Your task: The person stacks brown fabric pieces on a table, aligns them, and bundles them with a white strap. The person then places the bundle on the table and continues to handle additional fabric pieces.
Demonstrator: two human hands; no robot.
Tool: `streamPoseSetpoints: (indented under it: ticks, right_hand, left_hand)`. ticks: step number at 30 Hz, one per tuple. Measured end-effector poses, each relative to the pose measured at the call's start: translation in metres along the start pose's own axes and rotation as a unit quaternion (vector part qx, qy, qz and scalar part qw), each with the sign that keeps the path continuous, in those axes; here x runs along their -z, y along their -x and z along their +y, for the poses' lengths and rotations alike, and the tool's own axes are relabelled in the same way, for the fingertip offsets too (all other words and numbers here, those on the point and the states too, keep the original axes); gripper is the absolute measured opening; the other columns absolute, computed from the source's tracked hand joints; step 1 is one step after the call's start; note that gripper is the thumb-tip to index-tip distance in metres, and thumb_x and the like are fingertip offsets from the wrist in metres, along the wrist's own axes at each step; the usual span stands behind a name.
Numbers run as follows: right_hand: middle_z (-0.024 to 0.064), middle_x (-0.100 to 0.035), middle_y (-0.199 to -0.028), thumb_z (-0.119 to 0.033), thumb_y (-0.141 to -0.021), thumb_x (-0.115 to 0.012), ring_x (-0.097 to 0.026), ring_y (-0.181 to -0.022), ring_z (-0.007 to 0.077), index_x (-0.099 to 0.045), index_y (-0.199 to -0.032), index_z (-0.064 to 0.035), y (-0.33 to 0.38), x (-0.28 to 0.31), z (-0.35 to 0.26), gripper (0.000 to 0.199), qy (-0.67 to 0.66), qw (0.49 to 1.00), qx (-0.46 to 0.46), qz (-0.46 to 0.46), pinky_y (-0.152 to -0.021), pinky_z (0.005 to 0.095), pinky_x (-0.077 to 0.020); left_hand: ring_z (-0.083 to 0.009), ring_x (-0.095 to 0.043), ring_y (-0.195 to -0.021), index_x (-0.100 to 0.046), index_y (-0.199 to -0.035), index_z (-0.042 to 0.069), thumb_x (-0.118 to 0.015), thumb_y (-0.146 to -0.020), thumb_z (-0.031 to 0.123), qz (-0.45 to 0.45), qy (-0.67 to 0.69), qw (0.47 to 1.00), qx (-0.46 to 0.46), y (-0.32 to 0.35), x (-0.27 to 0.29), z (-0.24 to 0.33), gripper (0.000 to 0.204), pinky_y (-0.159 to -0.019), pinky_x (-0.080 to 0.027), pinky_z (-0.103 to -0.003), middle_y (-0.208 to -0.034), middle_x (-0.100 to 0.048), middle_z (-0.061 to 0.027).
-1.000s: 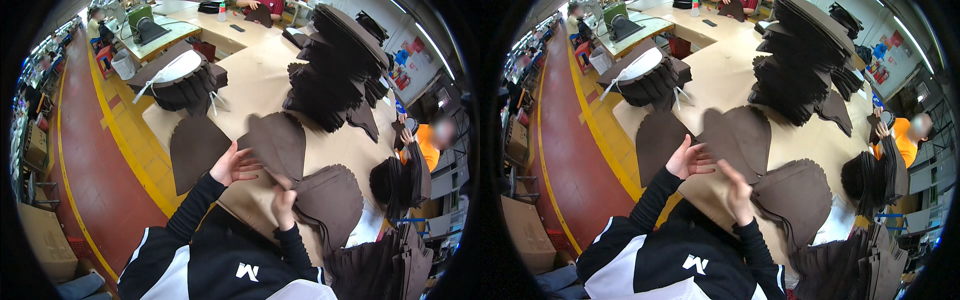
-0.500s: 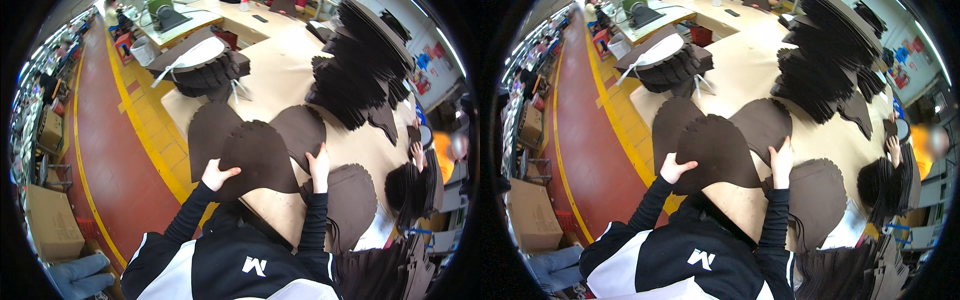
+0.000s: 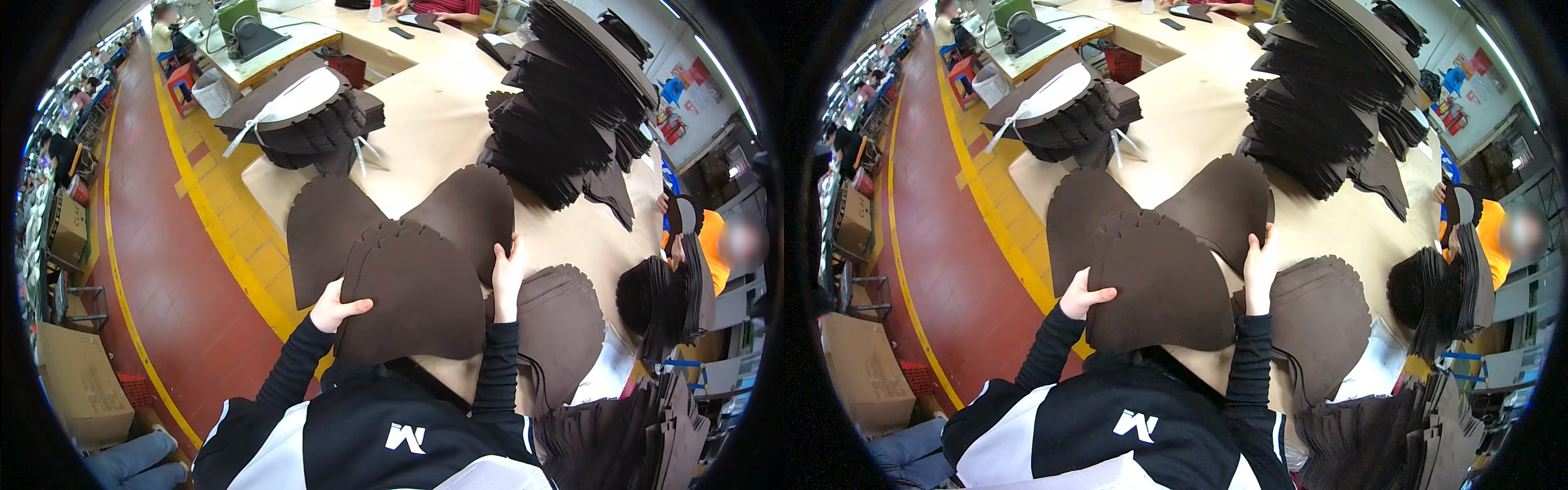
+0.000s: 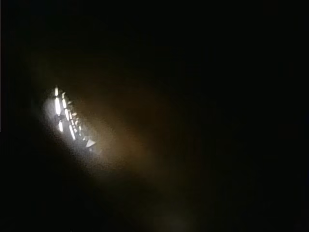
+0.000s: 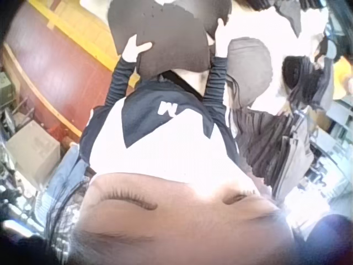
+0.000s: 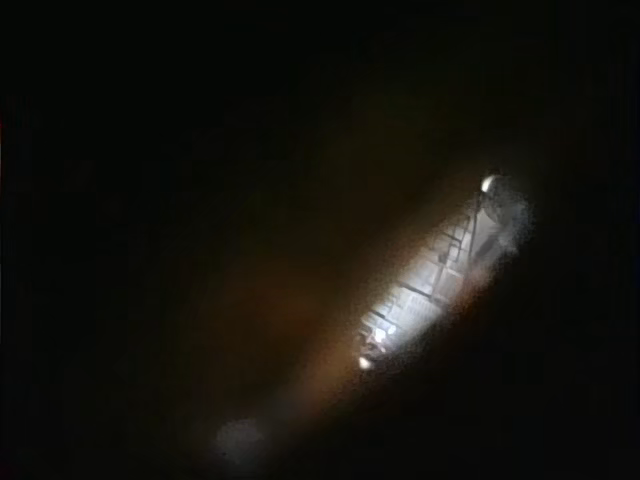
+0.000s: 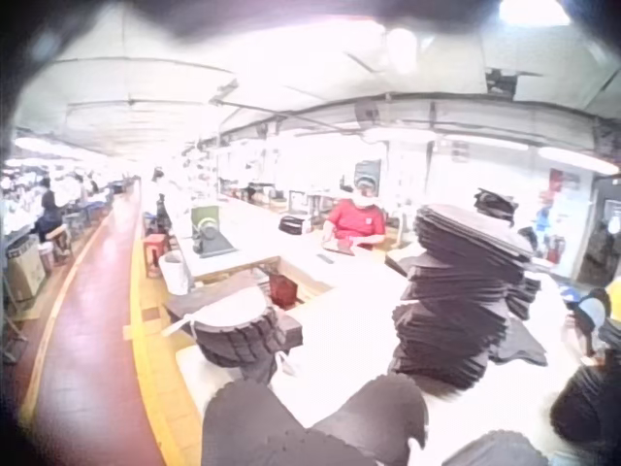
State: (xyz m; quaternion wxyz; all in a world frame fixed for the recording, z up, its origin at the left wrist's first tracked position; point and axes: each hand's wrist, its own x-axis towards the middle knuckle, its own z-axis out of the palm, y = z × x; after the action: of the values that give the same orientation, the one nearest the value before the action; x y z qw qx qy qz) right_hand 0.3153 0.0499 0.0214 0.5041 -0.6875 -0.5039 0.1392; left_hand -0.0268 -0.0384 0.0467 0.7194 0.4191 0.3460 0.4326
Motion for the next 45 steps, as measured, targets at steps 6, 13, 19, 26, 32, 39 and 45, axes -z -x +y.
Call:
streamPoseSetpoints:
  ticks: [6,13,19,26,32,39,45]
  right_hand:
    - [0.0096,-0.063,-0.123,0.002,-0.09,-0.063,-0.061,-0.108,0.0158,-0.052,-0.134,-0.0026,-0.008,0.073,-0.04,0.045,-0.413,0.904,-0.093,-0.055,-0.094,0.029,-0.0486]
    - [0.0108,-0.059,-0.131,0.001,-0.09,-0.058,-0.058,-0.117,0.0195,-0.044,-0.14,0.0008,0.046,0.105,-0.075,0.051,-0.432,0.857,-0.151,-0.236,-0.101,0.0328,-0.046]
    - [0.0105,-0.052,-0.141,0.001,-0.091,-0.054,-0.05,-0.126,0.0176,-0.041,-0.145,0.0028,0.085,0.068,-0.024,0.055,-0.071,0.93,-0.092,-0.348,-0.109,0.0299,-0.0361]
    - [0.0221,-0.055,-0.132,-0.027,-0.08,-0.076,-0.056,-0.117,0.0344,-0.052,-0.134,0.002,-0.002,0.015,-0.002,0.065,0.16,0.983,-0.005,-0.091,-0.101,0.0414,-0.0433]
    - [0.0224,-0.065,-0.113,-0.026,-0.076,-0.079,-0.058,-0.105,0.0374,-0.055,-0.127,0.0,-0.016,0.001,-0.003,0.062,0.254,0.964,-0.018,-0.082,-0.095,0.0426,-0.0454]
    - [0.0115,-0.068,-0.113,-0.005,-0.095,-0.061,-0.064,-0.099,0.019,-0.061,-0.121,0.0016,0.007,0.058,-0.074,0.027,-0.154,0.987,0.043,0.015,-0.09,0.0288,-0.0487]
    - [0.0103,-0.067,-0.114,0.004,-0.096,-0.054,-0.061,-0.099,0.0132,-0.058,-0.127,0.0045,0.062,0.098,-0.083,0.031,-0.266,0.951,0.053,0.145,-0.09,0.0258,-0.0483]
  left_hand:
    - [-0.0249,-0.039,-0.137,-0.02,-0.153,0.001,-0.066,-0.088,0.004,0.093,-0.016,0.993,-0.068,-0.005,-0.018,-0.026,0.08,-0.114,-0.031,-0.037,-0.154,-0.031,-0.0152]
    - [-0.0171,-0.051,-0.126,-0.052,-0.137,-0.001,-0.054,-0.095,0.0,0.057,-0.076,0.994,-0.044,-0.017,0.017,-0.046,0.043,-0.108,-0.037,-0.03,-0.137,-0.054,-0.0105]
    - [-0.0101,-0.061,-0.099,-0.06,-0.127,-0.004,-0.066,-0.094,0.017,0.121,-0.005,0.987,0.101,-0.022,0.012,-0.03,0.039,-0.092,-0.047,-0.024,-0.112,-0.069,-0.0061]
    - [-0.0048,-0.054,-0.079,-0.065,-0.088,-0.001,-0.08,-0.079,0.012,0.097,-0.133,0.986,0.008,-0.017,0.013,-0.052,0.022,-0.073,-0.045,-0.022,-0.082,-0.063,0.0014]
    - [-0.0064,-0.054,-0.077,-0.055,-0.086,0.005,-0.076,-0.079,0.004,0.088,-0.053,0.995,-0.011,-0.007,0.01,-0.06,0.022,-0.072,-0.046,-0.023,-0.083,-0.059,0.0001]
    - [-0.016,-0.064,-0.105,-0.051,-0.131,0.0,-0.061,-0.094,0.011,0.144,0.119,0.982,0.033,-0.006,-0.016,-0.025,0.04,-0.094,-0.051,-0.03,-0.12,-0.064,-0.0098]
    - [-0.0168,-0.061,-0.114,-0.054,-0.132,0.003,-0.044,-0.105,0.039,0.091,0.192,0.973,0.093,-0.016,0.005,-0.036,0.047,-0.097,-0.049,-0.031,-0.129,-0.061,-0.0102]
